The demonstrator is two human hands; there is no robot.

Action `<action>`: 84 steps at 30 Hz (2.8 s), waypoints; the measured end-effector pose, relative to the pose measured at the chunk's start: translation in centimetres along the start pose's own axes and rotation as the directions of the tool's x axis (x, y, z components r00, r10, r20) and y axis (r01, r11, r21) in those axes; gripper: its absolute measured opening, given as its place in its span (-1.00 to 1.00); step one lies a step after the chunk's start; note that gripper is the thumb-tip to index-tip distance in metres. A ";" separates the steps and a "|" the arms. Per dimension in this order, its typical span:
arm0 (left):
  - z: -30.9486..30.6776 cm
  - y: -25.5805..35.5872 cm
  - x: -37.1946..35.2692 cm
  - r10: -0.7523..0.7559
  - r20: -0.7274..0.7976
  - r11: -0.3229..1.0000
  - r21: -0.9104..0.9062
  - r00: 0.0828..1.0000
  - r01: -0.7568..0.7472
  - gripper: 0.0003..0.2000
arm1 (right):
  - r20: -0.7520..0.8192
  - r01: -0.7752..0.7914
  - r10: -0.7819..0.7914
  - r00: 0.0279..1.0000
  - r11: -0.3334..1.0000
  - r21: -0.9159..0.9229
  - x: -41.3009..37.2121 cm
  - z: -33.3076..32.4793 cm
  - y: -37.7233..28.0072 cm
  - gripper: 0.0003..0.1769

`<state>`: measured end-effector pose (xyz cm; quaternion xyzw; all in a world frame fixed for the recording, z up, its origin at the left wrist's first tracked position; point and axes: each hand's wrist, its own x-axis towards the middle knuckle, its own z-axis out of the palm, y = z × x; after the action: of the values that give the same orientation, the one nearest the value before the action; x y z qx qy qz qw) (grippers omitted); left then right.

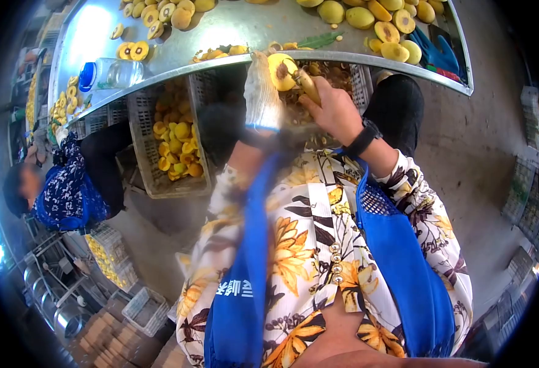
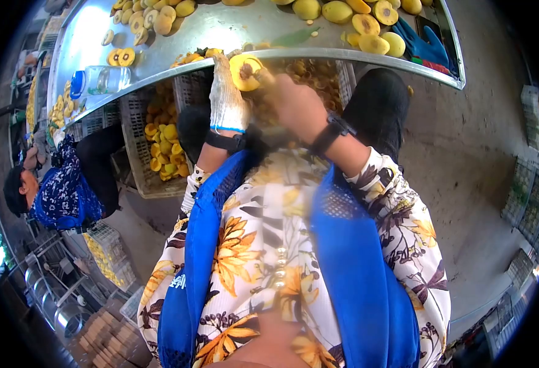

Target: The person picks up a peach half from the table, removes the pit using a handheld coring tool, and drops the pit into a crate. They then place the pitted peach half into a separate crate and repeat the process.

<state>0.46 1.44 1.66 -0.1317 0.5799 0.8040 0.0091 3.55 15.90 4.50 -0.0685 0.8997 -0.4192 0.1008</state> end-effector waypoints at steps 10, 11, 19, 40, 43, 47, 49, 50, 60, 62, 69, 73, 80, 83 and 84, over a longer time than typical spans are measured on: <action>1.8 0.6 -0.4 0.047 -0.057 0.989 -0.139 0.997 -0.054 -0.59 | -0.023 0.076 -0.077 0.997 0.997 -0.017 -0.8 0.6 -0.2 -0.71; 1.7 0.4 -0.3 0.092 -0.050 0.994 -0.054 0.994 -0.095 -0.55 | -0.014 0.096 -0.096 0.995 0.995 -0.023 -1.0 0.3 -0.8 -0.72; 0.6 4.0 1.1 -0.145 0.151 0.972 0.205 0.978 0.113 -0.68 | 0.141 0.045 -0.042 0.989 0.999 -0.020 -0.3 1.2 -0.7 -0.75; 0.0 1.5 1.8 -0.329 0.104 0.913 -0.220 0.939 0.344 -0.73 | 0.637 -0.647 0.243 0.732 0.541 0.537 0.7 1.7 -3.0 -0.87; -0.3 1.8 1.9 -0.401 0.224 0.834 -0.312 0.889 0.455 -0.72 | 0.660 -0.666 0.231 0.715 0.515 0.540 0.6 2.0 -3.1 -0.90; -0.4 1.9 1.6 -0.275 0.172 0.931 -0.197 0.946 0.306 -0.72 | 0.729 -0.714 0.092 0.679 0.313 0.626 0.2 1.7 -2.4 -0.90; 0.2 2.4 2.0 -0.193 0.134 0.964 -0.157 0.972 0.213 -0.72 | 0.748 -0.734 -0.024 0.663 0.174 0.656 0.4 1.1 -2.2 -0.87; 0.4 2.5 1.9 -0.246 0.154 0.923 -0.263 0.957 0.280 -0.72 | 0.753 -0.746 -0.085 0.653 0.101 0.658 0.4 1.2 -1.7 -0.86; -16.9 10.0 2.0 0.176 -0.501 0.960 0.280 0.847 -0.034 -0.67 | 0.608 -0.367 0.125 0.784 0.883 0.292 0.9 0.6 1.6 -0.74; -18.1 10.4 2.5 0.445 -0.405 0.624 0.780 0.798 0.048 -0.61 | 0.509 -0.337 0.150 0.848 0.893 0.297 0.7 0.6 2.2 -0.73; 0.9 12.5 10.9 0.425 0.232 0.263 0.893 0.875 -0.364 -0.52 | 0.179 -0.085 0.032 0.983 0.950 0.301 0.8 -1.0 -0.5 -0.71; 9.0 8.6 20.4 0.040 0.327 0.041 0.944 0.944 -0.328 -0.43 | -0.023 -0.005 0.010 1.000 0.978 0.208 -0.2 -2.4 -1.1 -0.71; 8.1 10.6 17.9 -0.061 0.349 0.701 0.682 0.935 -0.209 -0.53 | -0.213 -0.045 0.165 0.963 0.879 0.474 0.5 -5.8 -1.3 -0.59; 4.8 12.2 12.9 -0.132 0.550 0.853 0.487 0.824 -0.189 -0.56 | -0.141 -0.085 0.236 0.962 0.744 0.663 3.7 -8.4 -2.4 -0.59; 4.5 13.1 10.6 -0.206 0.604 0.890 0.443 0.770 -0.109 -0.56 | -0.078 -0.087 0.230 0.970 0.629 0.773 4.8 -8.4 -2.6 -0.59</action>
<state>-12.91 -0.10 12.81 0.1384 0.7091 0.6420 0.2565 -2.99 19.47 11.22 0.0959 0.6462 -0.7528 0.0799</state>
